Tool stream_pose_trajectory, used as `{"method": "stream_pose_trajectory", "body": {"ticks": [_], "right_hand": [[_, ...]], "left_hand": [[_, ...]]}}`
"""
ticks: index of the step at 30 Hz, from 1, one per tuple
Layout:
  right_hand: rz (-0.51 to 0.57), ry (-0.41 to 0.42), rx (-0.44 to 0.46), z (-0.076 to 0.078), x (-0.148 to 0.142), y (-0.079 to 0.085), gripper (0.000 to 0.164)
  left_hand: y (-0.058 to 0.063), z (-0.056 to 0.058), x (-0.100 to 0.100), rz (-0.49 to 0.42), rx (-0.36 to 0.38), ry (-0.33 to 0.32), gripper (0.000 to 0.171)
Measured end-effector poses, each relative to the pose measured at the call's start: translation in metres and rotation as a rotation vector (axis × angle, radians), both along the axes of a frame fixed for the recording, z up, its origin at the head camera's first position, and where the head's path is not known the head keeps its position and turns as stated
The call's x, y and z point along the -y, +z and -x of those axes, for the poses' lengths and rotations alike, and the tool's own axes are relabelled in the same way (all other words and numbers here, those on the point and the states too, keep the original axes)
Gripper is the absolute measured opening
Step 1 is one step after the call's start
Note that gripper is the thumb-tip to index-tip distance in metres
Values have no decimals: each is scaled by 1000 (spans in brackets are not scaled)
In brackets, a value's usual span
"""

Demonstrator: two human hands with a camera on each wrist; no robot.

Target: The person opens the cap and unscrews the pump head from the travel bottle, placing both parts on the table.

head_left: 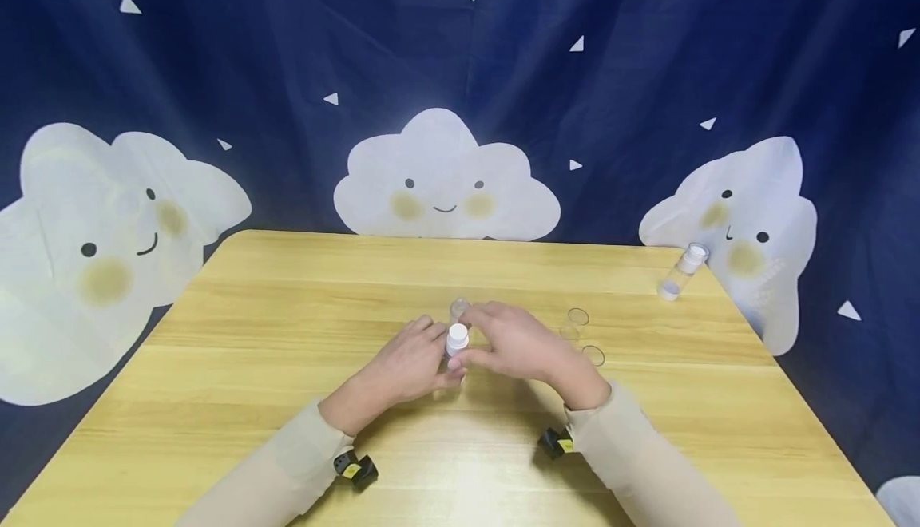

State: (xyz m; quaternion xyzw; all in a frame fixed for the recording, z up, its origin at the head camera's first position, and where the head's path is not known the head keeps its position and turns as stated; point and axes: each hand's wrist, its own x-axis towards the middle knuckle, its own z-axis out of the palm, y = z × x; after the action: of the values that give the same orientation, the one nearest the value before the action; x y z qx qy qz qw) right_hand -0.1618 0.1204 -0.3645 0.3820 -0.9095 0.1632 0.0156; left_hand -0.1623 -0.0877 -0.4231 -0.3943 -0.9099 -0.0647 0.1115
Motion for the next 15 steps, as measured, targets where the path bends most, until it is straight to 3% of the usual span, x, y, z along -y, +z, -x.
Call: {"method": "stream_pose_trajectory", "body": {"ticks": [9,15], "right_hand": [[20,-246,-262,-24,19,-15,63],[65,-302,-366,-31,28,-22,69]], "left_hand": [[0,1,1,34,-145,-75,35],[0,0,1,33,-117,-59,39]]}}
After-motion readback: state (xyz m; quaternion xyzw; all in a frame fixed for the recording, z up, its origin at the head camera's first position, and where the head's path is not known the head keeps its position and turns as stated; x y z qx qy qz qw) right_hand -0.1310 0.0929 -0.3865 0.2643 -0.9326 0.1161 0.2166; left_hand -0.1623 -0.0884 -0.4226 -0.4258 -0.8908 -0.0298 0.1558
